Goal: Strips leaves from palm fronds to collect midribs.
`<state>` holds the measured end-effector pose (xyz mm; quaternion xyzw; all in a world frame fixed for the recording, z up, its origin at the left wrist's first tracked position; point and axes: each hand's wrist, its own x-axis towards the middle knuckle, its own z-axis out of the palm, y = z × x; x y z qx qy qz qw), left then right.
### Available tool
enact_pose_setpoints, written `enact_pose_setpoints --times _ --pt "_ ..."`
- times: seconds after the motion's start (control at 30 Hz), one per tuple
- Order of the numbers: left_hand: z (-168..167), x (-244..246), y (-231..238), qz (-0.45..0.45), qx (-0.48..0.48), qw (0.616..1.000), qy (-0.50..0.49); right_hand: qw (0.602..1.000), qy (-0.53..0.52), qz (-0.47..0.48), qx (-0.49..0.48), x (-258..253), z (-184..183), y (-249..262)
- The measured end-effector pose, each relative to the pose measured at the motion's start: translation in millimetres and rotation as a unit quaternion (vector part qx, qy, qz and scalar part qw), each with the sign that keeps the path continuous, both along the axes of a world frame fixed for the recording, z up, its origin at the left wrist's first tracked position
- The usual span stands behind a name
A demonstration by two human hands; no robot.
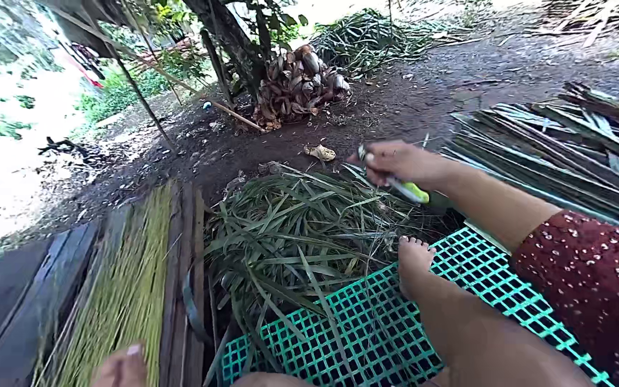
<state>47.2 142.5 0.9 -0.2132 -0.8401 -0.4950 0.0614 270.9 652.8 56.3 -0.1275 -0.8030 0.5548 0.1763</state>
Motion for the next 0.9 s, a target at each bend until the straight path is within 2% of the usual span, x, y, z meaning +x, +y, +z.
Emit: enact_pose_setpoints --times 0.07,0.13,0.27,0.47,0.73,0.83,0.9 --pt "-0.8 31.3 68.8 -0.022 0.046 0.994 0.093 0.992 -0.026 0.119 -0.029 -29.5 -12.9 -56.3" --pt "-3.9 51.1 115.1 -0.036 0.052 0.979 0.194 0.972 -0.059 0.222 -0.051 -45.3 -16.5 -106.4" --pt "1.8 86.1 165.7 -0.080 0.074 0.945 0.309 0.946 -0.054 0.304 -0.101 -45.7 -9.8 -160.2" --pt "2.7 109.6 192.9 -0.090 0.106 0.913 0.384 0.934 0.042 0.307 -0.181 -30.7 -22.4 -163.9" --pt "9.6 129.7 201.8 -0.110 0.126 0.915 0.367 0.931 0.120 0.311 -0.146 -13.5 -23.2 -159.4" --pt "9.0 133.4 204.2 -0.122 0.136 0.914 0.363 0.939 0.151 0.285 -0.120 -11.0 -23.3 -156.9" --pt "8.8 133.7 203.8 -0.137 0.140 0.913 0.357 0.950 0.175 0.233 -0.112 -10.2 -22.8 -152.0"
